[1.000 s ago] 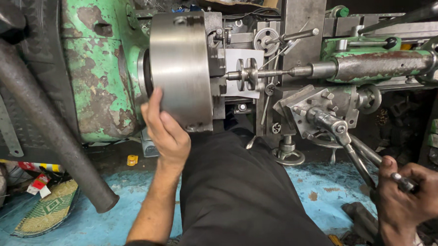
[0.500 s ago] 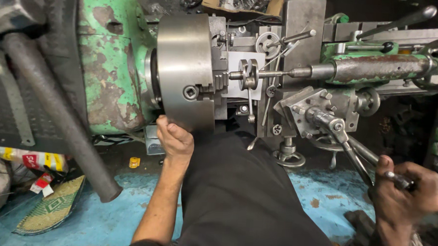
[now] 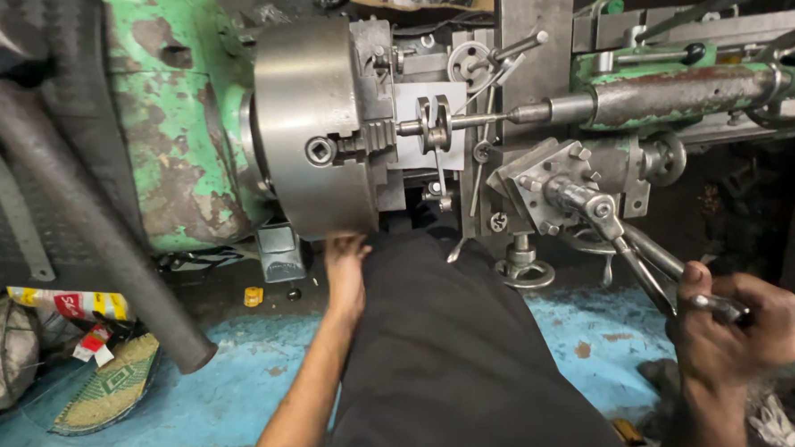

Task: The person operates a metal lathe, using a wrench to tighten the chuck around a workpiece and turning the chuck by hand to seat it. They adjust the tailstock and handwheels, then use a hammer and a file on the workpiece while the lathe runs.

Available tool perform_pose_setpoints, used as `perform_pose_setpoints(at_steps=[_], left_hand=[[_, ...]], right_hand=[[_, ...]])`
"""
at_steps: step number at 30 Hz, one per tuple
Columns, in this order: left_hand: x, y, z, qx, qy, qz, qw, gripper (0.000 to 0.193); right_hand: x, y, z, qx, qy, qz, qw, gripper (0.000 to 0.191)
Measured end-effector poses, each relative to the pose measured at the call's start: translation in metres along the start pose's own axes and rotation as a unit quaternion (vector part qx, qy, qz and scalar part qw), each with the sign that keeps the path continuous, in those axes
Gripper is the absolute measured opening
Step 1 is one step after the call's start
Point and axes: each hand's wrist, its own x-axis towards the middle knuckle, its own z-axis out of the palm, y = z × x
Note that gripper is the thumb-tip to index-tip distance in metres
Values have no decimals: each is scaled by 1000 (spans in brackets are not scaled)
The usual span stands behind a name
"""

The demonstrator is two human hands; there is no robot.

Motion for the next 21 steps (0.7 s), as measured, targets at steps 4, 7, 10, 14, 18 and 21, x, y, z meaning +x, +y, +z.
perform_pose_setpoints(at_steps=[4,7,10,14,18,21], left_hand=[[36,-16,16,-121,-170,-102,973,56],[54,-14,37,-75,-167,-93,979,60],[57,-15,48,-75,-150,-89,982,60],[53,-14,52,-157,-153,-95,971,52],[53,-12,52,-88,-152,-66,982,35],[55,-11,53,-70,-155,-65,983,29]], right_hand=[[1,1,-3,-19,-8,-39,999,30],[-1,3,-5,-46,-1,-52,998,25],[-7,10,-6,-76,-7,-44,996,31],[-23,23,2,-13,-19,32,999,18],[-36,37,6,3,-34,106,994,20],[-41,40,4,26,-50,142,988,24]])
